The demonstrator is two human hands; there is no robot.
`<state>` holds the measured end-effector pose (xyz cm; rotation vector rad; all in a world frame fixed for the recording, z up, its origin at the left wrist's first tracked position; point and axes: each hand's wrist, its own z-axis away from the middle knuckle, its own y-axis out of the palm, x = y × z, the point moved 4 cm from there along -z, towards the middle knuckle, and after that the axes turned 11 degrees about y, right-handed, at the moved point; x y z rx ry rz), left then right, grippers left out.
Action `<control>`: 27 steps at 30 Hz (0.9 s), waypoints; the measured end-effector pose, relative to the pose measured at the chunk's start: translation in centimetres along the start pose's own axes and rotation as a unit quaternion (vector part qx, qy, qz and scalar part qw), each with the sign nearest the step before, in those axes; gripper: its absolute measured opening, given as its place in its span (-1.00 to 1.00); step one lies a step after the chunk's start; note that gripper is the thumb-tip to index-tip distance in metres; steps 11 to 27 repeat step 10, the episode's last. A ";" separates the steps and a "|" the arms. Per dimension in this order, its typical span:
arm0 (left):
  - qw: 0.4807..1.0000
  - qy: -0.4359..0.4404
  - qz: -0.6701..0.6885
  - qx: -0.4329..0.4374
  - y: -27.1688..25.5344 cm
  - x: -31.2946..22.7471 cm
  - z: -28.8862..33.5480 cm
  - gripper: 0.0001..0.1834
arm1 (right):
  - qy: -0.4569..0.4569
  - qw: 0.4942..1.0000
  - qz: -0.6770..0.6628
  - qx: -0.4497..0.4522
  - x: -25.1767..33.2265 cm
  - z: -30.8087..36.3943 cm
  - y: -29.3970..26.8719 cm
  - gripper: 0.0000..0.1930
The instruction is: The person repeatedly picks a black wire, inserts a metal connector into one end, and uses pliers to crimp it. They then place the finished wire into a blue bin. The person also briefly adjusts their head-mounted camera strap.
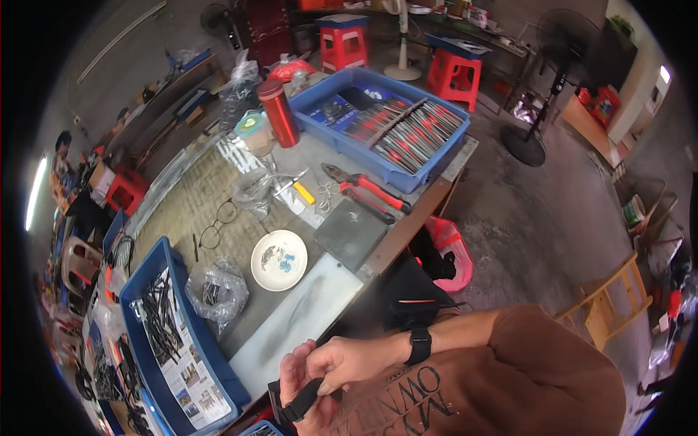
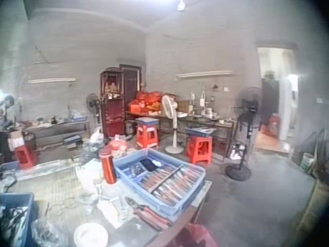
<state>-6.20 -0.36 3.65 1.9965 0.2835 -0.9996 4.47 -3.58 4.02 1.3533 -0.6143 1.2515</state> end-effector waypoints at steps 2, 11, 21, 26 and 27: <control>0.998 -0.019 -0.051 -0.038 -0.4 0.3 0.1 -0.27 | -0.002 0.999 -0.032 -0.004 -0.4 -0.3 -0.4 -0.85; 0.994 -0.011 -0.104 0.009 0.5 0.4 0.0 -0.27 | -0.012 0.998 -0.062 0.019 -1.0 -0.2 -1.3 -0.86; 0.994 -0.011 -0.104 0.009 0.5 0.4 0.0 -0.27 | -0.012 0.998 -0.062 0.019 -1.0 -0.2 -1.3 -0.86; 0.994 -0.011 -0.104 0.009 0.5 0.4 0.0 -0.27 | -0.012 0.998 -0.062 0.019 -1.0 -0.2 -1.3 -0.86; 0.994 -0.011 -0.104 0.009 0.5 0.4 0.0 -0.27 | -0.012 0.998 -0.062 0.019 -1.0 -0.2 -1.3 -0.86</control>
